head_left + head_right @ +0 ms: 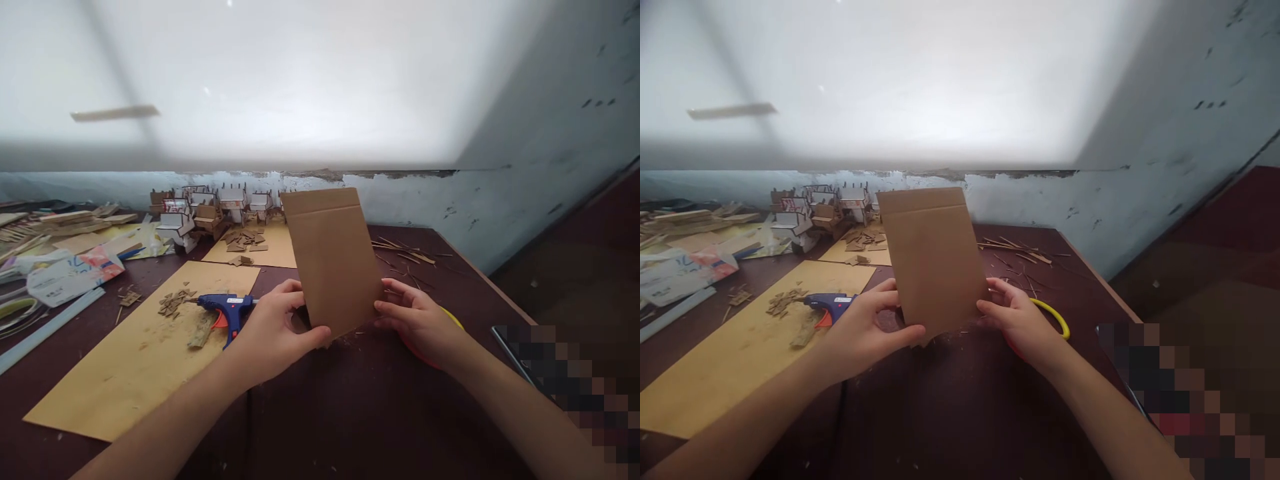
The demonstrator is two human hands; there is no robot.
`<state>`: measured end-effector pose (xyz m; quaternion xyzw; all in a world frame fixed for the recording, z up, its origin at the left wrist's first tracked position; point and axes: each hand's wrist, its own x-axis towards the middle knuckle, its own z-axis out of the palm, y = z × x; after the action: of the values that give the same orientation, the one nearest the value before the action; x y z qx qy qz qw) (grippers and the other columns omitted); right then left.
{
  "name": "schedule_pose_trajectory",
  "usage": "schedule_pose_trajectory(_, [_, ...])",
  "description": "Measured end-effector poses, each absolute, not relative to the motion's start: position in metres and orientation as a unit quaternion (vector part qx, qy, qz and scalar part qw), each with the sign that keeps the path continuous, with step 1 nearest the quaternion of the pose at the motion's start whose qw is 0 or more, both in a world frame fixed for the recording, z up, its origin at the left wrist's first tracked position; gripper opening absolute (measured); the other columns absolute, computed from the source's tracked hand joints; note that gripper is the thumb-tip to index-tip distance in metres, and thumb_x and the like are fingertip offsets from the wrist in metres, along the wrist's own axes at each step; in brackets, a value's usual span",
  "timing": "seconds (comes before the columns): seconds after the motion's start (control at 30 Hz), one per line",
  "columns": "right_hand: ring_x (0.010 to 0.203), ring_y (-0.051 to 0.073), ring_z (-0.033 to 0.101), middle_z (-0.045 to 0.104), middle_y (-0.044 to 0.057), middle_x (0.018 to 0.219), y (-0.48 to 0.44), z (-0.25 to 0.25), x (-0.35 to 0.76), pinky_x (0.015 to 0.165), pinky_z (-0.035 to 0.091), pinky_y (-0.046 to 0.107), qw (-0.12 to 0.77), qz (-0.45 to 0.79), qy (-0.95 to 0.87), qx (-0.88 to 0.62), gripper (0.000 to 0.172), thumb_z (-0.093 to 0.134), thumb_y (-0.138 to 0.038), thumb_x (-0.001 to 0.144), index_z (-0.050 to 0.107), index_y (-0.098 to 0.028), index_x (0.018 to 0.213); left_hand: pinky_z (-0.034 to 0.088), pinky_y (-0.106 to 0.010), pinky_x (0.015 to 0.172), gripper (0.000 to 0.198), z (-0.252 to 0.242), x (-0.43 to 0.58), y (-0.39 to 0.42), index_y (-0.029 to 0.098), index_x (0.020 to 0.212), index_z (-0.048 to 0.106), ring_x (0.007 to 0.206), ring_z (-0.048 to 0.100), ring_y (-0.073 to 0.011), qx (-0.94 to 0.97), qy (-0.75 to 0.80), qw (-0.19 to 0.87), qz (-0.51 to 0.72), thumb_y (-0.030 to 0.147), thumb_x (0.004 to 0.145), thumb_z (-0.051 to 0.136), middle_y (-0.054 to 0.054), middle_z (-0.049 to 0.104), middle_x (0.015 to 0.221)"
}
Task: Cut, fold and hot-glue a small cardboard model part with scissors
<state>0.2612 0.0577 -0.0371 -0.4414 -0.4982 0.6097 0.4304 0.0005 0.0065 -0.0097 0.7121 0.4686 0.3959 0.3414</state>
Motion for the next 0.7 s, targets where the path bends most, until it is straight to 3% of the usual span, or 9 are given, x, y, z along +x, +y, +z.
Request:
schedule_pose_trajectory(0.13, [0.092, 0.024, 0.072, 0.076, 0.005, 0.108, 0.06, -0.041, 0.26, 0.071, 0.058, 0.035, 0.435, 0.607, -0.488, -0.452, 0.036, 0.087, -0.03, 0.074, 0.069, -0.027, 0.105, 0.054, -0.039, 0.091, 0.044, -0.016, 0.001, 0.011, 0.024, 0.122, 0.07, 0.102, 0.068, -0.025, 0.679, 0.487, 0.387, 0.39, 0.02, 0.078, 0.078, -0.007, 0.069, 0.121])
schedule_pose_trajectory(0.3, [0.092, 0.024, 0.07, 0.075, 0.004, 0.107, 0.06, -0.039, 0.26, 0.068, 0.058, 0.033, 0.445, 0.6, -0.478, -0.462, 0.035, 0.086, -0.027, 0.071, 0.069, -0.027, 0.102, 0.053, -0.037, 0.096, 0.051, -0.019, 0.003, 0.011, 0.026, 0.13, 0.06, 0.109, 0.067, -0.0237, 0.688, 0.448, 0.444, 0.36, 0.021, 0.082, 0.076, -0.004, 0.069, 0.126])
schedule_pose_trajectory(0.5, [0.093, 0.023, 0.071, 0.076, 0.005, 0.106, 0.058, -0.032, 0.259, 0.067, 0.057, 0.031, 0.458, 0.6, -0.465, -0.462, 0.028, 0.082, -0.025, 0.074, 0.069, -0.026, 0.099, 0.048, -0.049, 0.1, 0.07, -0.029, 0.01, 0.003, 0.025, 0.129, 0.062, 0.118, 0.059, -0.0356, 0.741, 0.538, 0.276, 0.293, 0.041, 0.067, 0.09, -0.01, 0.065, 0.126])
schedule_pose_trajectory(0.6, [0.095, 0.024, 0.071, 0.076, 0.005, 0.107, 0.056, -0.03, 0.258, 0.067, 0.056, 0.031, 0.462, 0.604, -0.457, -0.461, 0.03, 0.082, -0.025, 0.073, 0.07, -0.026, 0.1, 0.047, -0.05, 0.099, 0.066, -0.032, 0.012, 0.002, 0.023, 0.129, 0.062, 0.117, 0.059, -0.0372, 0.753, 0.537, 0.26, 0.279, 0.03, 0.068, 0.086, -0.011, 0.066, 0.125])
schedule_pose_trajectory(0.7, [0.094, 0.025, 0.072, 0.077, 0.005, 0.105, 0.055, -0.027, 0.257, 0.066, 0.056, 0.031, 0.463, 0.61, -0.449, -0.46, 0.033, 0.083, -0.025, 0.07, 0.071, -0.026, 0.101, 0.048, -0.047, 0.101, 0.06, -0.028, 0.01, 0.003, 0.025, 0.129, 0.061, 0.118, 0.062, -0.0337, 0.735, 0.506, 0.322, 0.316, 0.022, 0.072, 0.081, -0.009, 0.069, 0.126])
